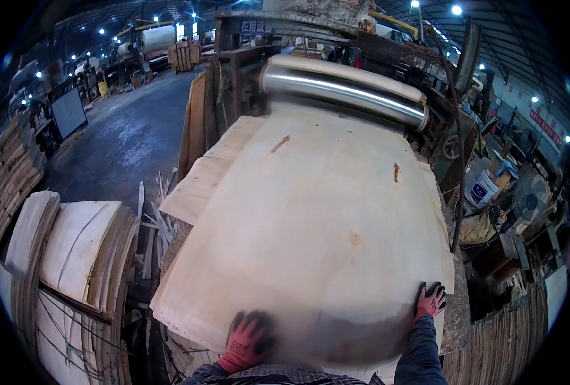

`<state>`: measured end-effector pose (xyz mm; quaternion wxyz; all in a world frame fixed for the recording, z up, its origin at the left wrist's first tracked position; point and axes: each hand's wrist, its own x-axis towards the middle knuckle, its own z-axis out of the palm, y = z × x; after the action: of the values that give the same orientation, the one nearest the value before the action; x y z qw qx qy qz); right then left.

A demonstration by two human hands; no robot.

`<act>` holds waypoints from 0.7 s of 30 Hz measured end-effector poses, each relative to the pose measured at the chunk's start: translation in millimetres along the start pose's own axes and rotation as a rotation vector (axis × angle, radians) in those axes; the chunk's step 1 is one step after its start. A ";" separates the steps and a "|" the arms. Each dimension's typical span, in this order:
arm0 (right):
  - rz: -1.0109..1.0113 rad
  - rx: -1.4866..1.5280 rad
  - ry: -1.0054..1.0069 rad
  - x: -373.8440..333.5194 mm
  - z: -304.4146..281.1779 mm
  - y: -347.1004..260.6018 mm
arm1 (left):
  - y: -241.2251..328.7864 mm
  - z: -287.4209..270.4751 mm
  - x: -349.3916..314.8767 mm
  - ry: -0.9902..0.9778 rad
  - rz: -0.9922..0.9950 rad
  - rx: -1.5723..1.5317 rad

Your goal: The person feeds large, thin sheets of wood veneer into a roller machine, uses a long metal rod to guide the sheet through the rollers, and then stacks the processed sheets onto a pile. The person repeats this process for multiple sheets.

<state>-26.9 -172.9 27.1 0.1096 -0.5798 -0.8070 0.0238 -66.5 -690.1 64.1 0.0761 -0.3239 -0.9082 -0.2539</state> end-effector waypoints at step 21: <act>-0.007 -0.013 -0.010 -6.3 -11.1 -7.0 | 0.1 0.3 -0.4 -0.001 -0.005 0.012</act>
<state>-29.2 -182.1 38.1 0.1018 -0.5774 -0.8098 0.0210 -66.2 -690.1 63.7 0.0770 -0.3214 -0.9105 -0.2485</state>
